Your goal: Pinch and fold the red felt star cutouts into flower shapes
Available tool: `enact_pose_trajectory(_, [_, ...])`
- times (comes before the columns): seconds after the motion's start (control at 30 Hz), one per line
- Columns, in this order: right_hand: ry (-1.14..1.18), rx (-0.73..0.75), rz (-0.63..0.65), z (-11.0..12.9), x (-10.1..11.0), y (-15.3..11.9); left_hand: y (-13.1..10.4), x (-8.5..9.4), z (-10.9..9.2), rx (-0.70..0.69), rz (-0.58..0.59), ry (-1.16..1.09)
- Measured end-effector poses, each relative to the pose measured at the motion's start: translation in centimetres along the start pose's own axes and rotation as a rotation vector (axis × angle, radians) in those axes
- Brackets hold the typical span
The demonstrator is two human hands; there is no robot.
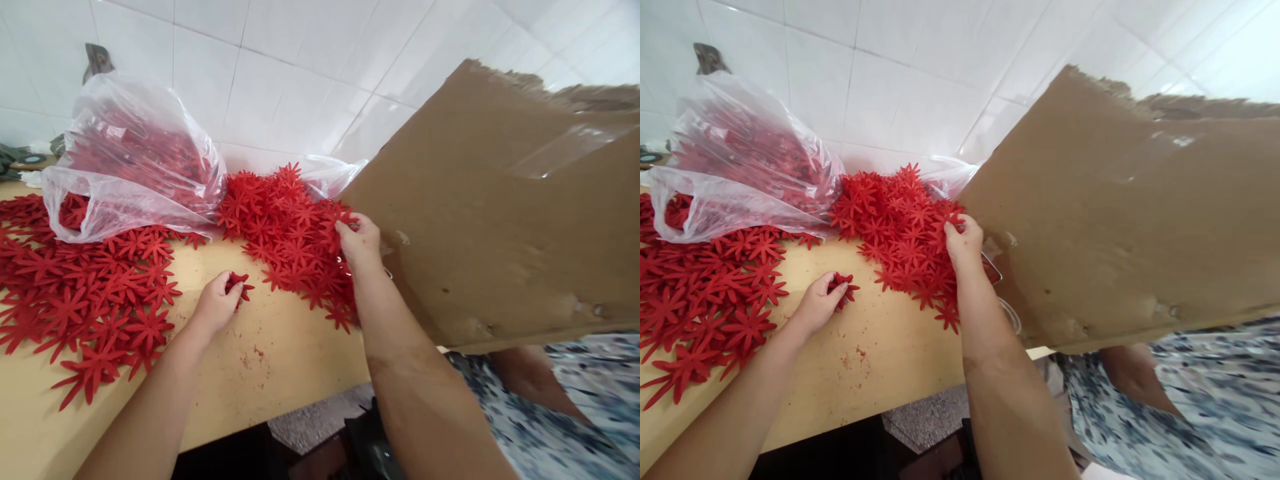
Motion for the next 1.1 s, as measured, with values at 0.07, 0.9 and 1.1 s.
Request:
enact_pose_trajectory(0.07, [-0.014,0.002,0.003,-0.11,-0.02,0.05,0.01,-0.01,0.04,-0.007,-0.005,-0.004])
enact_pose_trajectory(0.9, [-0.028,-0.041,0.042,0.1,-0.09,-0.49,0.02,-0.02,-0.06,0.001,-0.001,0.006])
enact_pose_trajectory(1.1, [0.041,0.009,-0.07,0.11,0.24,0.01,0.07,-0.04,0.21,-0.005,0.009,0.004])
Point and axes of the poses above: each hand's wrist, its own y-axis towards the middle knuckle, its own x-axis out of the back of the hand, z = x × y, the point moved 2 cm from there along y, towards the middle knuckle, and after that the axes turned 10 degrees about -x, right-handed, at the moved point
